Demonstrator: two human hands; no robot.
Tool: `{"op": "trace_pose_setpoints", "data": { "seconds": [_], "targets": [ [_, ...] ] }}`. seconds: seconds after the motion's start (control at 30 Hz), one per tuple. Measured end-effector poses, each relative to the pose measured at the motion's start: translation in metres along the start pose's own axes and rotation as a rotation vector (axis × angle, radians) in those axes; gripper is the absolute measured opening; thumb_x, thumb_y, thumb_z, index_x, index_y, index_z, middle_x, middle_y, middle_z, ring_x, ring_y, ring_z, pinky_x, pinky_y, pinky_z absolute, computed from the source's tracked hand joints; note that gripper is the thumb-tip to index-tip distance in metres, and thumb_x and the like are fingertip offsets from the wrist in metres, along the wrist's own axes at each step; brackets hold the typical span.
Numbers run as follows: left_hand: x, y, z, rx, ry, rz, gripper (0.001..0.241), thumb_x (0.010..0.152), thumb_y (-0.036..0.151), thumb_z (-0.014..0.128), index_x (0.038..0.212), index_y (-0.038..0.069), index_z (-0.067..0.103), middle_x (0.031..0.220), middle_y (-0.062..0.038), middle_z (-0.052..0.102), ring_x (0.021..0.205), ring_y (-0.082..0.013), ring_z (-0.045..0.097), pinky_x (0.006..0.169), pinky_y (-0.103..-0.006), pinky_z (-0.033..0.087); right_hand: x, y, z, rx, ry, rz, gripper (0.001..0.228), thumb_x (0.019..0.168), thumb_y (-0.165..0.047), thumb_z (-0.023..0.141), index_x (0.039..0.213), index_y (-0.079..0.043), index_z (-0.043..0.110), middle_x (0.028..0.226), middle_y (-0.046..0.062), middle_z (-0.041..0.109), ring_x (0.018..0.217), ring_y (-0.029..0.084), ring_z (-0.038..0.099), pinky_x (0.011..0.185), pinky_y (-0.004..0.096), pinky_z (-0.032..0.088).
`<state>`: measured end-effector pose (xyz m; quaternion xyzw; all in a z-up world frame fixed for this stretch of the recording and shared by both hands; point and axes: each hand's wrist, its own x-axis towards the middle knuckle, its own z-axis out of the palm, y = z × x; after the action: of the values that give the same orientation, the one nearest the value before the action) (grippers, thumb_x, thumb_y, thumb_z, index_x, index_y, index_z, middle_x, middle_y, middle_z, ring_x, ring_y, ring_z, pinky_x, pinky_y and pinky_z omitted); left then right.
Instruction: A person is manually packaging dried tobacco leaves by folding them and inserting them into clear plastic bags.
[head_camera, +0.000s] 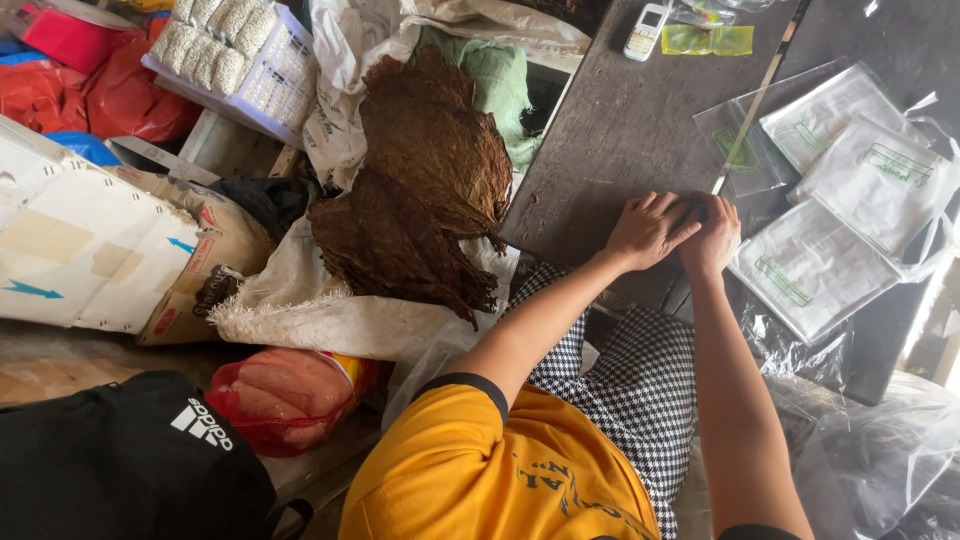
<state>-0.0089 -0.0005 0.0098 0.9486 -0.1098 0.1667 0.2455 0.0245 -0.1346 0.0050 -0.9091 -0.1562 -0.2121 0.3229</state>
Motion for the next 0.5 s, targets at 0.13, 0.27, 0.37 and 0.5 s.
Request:
{"op": "trace_pose_setpoints", "data": {
  "seconds": [0.13, 0.27, 0.37, 0.5],
  "targets": [
    [0.000, 0.001, -0.006, -0.012, -0.046, -0.008, 0.053, 0.099, 0.061, 0.026, 0.117, 0.022, 0.057, 0.114, 0.001, 0.054, 0.111, -0.0210, 0.056, 0.096, -0.0456, 0.051, 0.002, -0.019, -0.013, 0.040, 0.015, -0.017, 0.020, 0.090, -0.002, 0.059, 0.104, -0.011, 0.071, 0.090, 0.007, 0.065, 0.087, 0.031, 0.063, 0.076, 0.043, 0.050],
    [0.001, -0.009, 0.014, -0.016, -0.048, -0.010, 0.051, 0.101, 0.058, 0.024, 0.117, 0.023, 0.058, 0.113, 0.002, 0.052, 0.110, -0.0199, 0.056, 0.095, -0.0442, 0.051, 0.001, -0.021, -0.012, 0.044, 0.031, -0.009, 0.020, 0.088, -0.003, 0.060, 0.102, -0.012, 0.071, 0.090, 0.006, 0.065, 0.088, 0.030, 0.062, 0.076, 0.042, 0.050],
    [0.001, -0.012, 0.024, -0.011, -0.022, -0.017, 0.046, 0.102, 0.052, 0.026, 0.114, 0.024, 0.060, 0.110, 0.003, 0.052, 0.107, -0.0191, 0.056, 0.093, -0.0434, 0.052, 0.003, -0.023, -0.014, 0.029, 0.074, -0.014, 0.023, 0.087, -0.001, 0.060, 0.104, -0.012, 0.070, 0.094, 0.006, 0.064, 0.091, 0.030, 0.061, 0.078, 0.042, 0.049],
    [0.000, -0.006, 0.011, -0.011, -0.010, -0.002, 0.029, 0.100, 0.039, 0.040, 0.106, 0.024, 0.064, 0.109, 0.002, 0.052, 0.106, -0.0206, 0.056, 0.093, -0.0446, 0.052, 0.006, -0.027, -0.017, 0.045, 0.157, -0.016, 0.032, 0.082, 0.004, 0.059, 0.109, -0.010, 0.066, 0.100, 0.008, 0.058, 0.094, 0.030, 0.056, 0.082, 0.043, 0.047]
  ]
}}
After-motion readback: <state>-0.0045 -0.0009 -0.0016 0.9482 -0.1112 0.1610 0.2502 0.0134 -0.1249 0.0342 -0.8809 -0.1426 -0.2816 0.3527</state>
